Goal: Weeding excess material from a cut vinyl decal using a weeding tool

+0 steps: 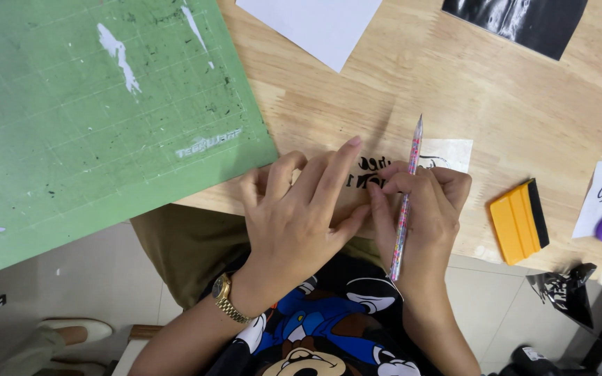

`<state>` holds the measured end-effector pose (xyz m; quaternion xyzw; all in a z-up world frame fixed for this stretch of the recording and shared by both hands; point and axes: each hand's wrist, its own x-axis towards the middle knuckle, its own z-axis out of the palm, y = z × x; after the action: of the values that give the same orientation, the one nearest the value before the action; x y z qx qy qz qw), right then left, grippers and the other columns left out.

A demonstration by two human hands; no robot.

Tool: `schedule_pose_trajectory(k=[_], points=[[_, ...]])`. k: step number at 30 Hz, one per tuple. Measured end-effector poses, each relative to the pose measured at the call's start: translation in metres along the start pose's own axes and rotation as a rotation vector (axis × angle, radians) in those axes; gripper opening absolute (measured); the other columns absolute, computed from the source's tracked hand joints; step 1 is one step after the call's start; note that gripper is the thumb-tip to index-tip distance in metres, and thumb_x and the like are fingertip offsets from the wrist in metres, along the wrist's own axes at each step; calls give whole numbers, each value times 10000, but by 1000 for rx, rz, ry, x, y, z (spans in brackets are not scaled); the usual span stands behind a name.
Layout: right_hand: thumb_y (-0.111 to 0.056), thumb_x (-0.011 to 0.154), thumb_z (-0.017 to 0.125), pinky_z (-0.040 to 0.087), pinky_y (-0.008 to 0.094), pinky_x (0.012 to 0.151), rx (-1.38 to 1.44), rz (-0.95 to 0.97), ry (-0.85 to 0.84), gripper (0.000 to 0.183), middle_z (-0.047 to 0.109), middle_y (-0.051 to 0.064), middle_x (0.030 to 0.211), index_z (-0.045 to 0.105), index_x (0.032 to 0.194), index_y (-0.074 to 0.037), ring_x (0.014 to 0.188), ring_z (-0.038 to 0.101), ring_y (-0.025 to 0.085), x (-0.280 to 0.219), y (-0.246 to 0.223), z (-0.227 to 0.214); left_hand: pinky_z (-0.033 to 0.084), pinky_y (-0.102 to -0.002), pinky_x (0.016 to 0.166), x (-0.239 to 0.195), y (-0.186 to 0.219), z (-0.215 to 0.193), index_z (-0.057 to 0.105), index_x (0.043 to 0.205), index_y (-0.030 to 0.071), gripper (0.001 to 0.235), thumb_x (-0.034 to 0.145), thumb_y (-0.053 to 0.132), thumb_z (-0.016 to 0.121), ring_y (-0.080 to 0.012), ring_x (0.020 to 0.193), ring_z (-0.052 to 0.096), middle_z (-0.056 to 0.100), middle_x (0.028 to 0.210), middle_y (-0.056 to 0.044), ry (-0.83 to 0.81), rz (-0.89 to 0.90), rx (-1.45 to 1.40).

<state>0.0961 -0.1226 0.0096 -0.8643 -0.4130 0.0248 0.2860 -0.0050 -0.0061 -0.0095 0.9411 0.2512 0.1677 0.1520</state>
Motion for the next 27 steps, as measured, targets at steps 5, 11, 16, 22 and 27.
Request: schedule_pose_trajectory(k=[5,11,16,22,27], points=[[73,961,738,396,356,922,13,38,-14,252,717,59,1027,534,937,-71,988,456,288,1,0,0,367,-416,873,0,0,0,526,1474,274,700,898,575,788,-166,1061,613,730,1147,158,9,-2,-1],[92,938,689,442,334,914,99,137,-46,233,676,45,998,537,891,-79,1031,469,247,4,-6,-1,376,-414,872,0,-1,0,530,1466,265,743,846,546,829,-169,1053,603,720,1123,164,5,-8,-25],[90,963,642,424,336,900,122,133,-44,214,675,48,985,527,896,-79,1016,454,252,3,-5,2,376,-412,855,0,0,-1,517,1482,263,748,857,542,820,-173,1052,604,723,1138,167,13,-8,-25],[117,960,584,444,322,864,141,100,-62,245,656,48,903,483,861,-83,998,442,247,1,-7,1,378,-429,847,1,0,-2,499,1500,264,766,867,595,774,-179,1075,603,719,1175,150,-25,-17,-28],[139,969,566,428,322,864,137,43,-63,259,642,32,895,469,868,-79,972,429,253,-2,-4,0,377,-422,872,0,0,-2,480,1516,258,750,909,589,771,-166,1076,606,725,1173,161,-11,-18,-25]])
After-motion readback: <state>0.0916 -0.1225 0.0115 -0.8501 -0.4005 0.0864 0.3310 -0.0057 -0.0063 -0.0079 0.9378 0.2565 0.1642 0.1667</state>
